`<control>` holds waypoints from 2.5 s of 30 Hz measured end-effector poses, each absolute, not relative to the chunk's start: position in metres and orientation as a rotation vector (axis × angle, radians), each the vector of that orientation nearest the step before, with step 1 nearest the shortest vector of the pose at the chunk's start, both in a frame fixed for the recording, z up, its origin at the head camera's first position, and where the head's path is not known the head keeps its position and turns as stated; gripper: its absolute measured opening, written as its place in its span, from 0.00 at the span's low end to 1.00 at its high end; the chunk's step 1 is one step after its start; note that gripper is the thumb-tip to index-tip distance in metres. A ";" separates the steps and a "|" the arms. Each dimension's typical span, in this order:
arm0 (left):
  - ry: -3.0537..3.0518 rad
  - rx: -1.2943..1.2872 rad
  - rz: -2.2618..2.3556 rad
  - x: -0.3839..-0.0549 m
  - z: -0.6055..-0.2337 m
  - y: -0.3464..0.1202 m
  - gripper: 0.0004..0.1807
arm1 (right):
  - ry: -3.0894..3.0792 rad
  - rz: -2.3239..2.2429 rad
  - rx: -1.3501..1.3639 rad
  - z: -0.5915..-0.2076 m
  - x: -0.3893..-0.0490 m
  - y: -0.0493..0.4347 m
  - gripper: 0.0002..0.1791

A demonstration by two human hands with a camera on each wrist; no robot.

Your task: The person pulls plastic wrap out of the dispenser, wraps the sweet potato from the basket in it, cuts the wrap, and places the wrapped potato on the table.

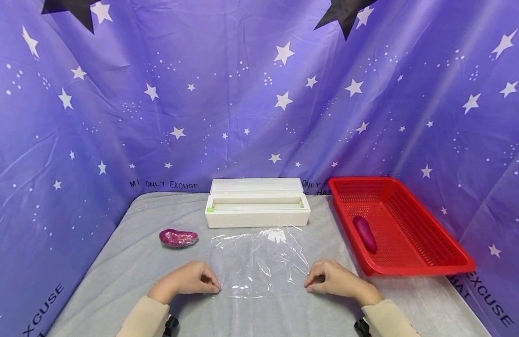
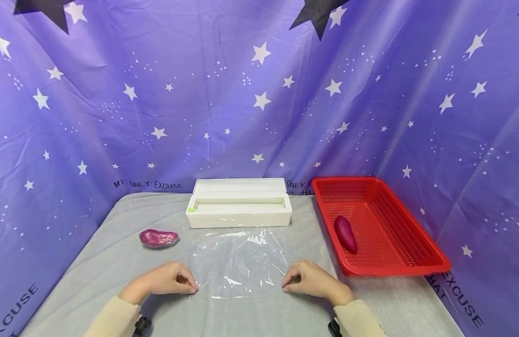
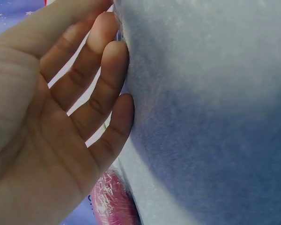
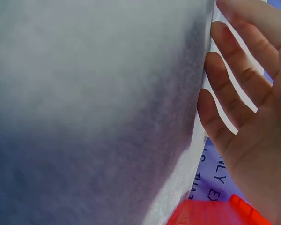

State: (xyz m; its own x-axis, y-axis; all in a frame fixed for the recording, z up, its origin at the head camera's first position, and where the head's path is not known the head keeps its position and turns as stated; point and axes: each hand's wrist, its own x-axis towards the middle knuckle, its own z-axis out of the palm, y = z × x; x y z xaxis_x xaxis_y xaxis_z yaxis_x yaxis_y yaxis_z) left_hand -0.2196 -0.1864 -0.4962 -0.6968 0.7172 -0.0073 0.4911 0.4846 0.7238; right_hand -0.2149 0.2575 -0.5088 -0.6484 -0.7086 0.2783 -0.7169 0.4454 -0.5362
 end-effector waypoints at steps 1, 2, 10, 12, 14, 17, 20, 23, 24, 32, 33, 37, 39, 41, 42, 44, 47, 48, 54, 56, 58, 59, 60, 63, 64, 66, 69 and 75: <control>2.421 1.009 1.044 -0.219 -0.496 -0.186 0.02 | -2.666 1.001 1.304 -0.509 -0.214 0.258 0.06; 2.414 0.998 1.057 -0.219 -0.496 -0.186 0.02 | -2.678 1.006 1.294 -0.509 -0.214 0.258 0.07; 2.397 0.986 1.109 -0.222 -0.485 -0.188 0.05 | -2.800 1.054 1.172 -0.497 -0.215 0.261 0.09; 2.410 1.022 1.112 -0.224 -0.479 -0.188 0.05 | -2.795 1.069 1.162 -0.491 -0.216 0.261 0.10; 2.439 1.076 1.109 -0.226 -0.472 -0.189 0.06 | -2.793 1.096 1.148 -0.483 -0.218 0.261 0.10; 2.508 1.158 1.086 -0.230 -0.461 -0.188 0.06 | -2.795 1.111 1.122 -0.471 -0.221 0.262 0.11; 2.573 1.179 1.038 -0.234 -0.450 -0.187 0.06 | -2.802 1.090 1.097 -0.457 -0.223 0.263 0.11; 2.610 1.160 1.001 -0.237 -0.440 -0.185 0.07 | -2.781 1.039 1.081 -0.443 -0.226 0.266 0.11; 2.622 1.163 0.995 -0.238 -0.437 -0.184 0.08 | -2.766 1.011 1.078 -0.439 -0.227 0.268 0.10; 2.693 1.218 0.990 -0.245 -0.427 -0.172 0.09 | -2.749 0.869 0.991 -0.403 -0.239 0.288 0.11; 2.690 1.224 1.004 -0.245 -0.427 -0.170 0.09 | -2.763 0.852 0.970 -0.398 -0.240 0.291 0.11; 2.696 1.220 1.051 -0.246 -0.427 -0.162 0.11 | -2.813 0.765 0.882 -0.382 -0.247 0.306 0.11; 2.711 1.212 1.076 -0.246 -0.428 -0.159 0.13 | -2.820 0.726 0.842 -0.376 -0.251 0.313 0.11; 2.720 1.211 1.105 -0.247 -0.430 -0.155 0.14 | -2.832 0.699 0.804 -0.371 -0.255 0.321 0.10; 2.728 1.206 1.109 -0.247 -0.431 -0.153 0.15 | -2.841 0.691 0.782 -0.369 -0.257 0.326 0.10; 2.725 1.200 1.131 -0.247 -0.432 -0.149 0.17 | -2.861 0.687 0.744 -0.366 -0.260 0.334 0.10; 2.723 1.198 1.148 -0.247 -0.433 -0.142 0.18 | -2.887 0.678 0.696 -0.364 -0.266 0.348 0.11; 2.721 1.204 1.153 -0.247 -0.433 -0.140 0.19 | -2.897 0.677 0.681 -0.363 -0.268 0.352 0.11; 2.711 1.214 1.157 -0.249 -0.433 -0.129 0.19 | -2.974 0.729 0.580 -0.369 -0.284 0.378 0.14; 2.708 1.204 1.143 -0.251 -0.434 -0.125 0.19 | -3.004 0.750 0.537 -0.372 -0.290 0.385 0.15; 2.698 1.196 1.133 -0.252 -0.435 -0.122 0.19 | -3.026 0.778 0.511 -0.376 -0.296 0.392 0.16; 2.691 1.197 1.132 -0.253 -0.436 -0.120 0.20 | -3.037 0.802 0.499 -0.378 -0.299 0.394 0.18; 2.685 1.193 1.132 -0.254 -0.436 -0.119 0.20 | -3.052 0.833 0.486 -0.380 -0.301 0.397 0.19; 2.672 1.213 1.137 -0.256 -0.437 -0.114 0.20 | -3.094 0.941 0.457 -0.387 -0.307 0.403 0.25; 2.668 1.217 1.139 -0.256 -0.438 -0.112 0.19 | -3.112 0.976 0.442 -0.389 -0.308 0.404 0.27; 2.657 1.224 1.145 -0.257 -0.439 -0.110 0.19 | -3.156 1.034 0.408 -0.393 -0.310 0.407 0.31; 2.646 1.236 1.143 -0.258 -0.441 -0.106 0.19 | -3.218 1.062 0.378 -0.396 -0.312 0.409 0.34; 2.620 1.248 1.132 -0.259 -0.443 -0.098 0.19 | -3.312 1.142 0.291 -0.406 -0.315 0.417 0.40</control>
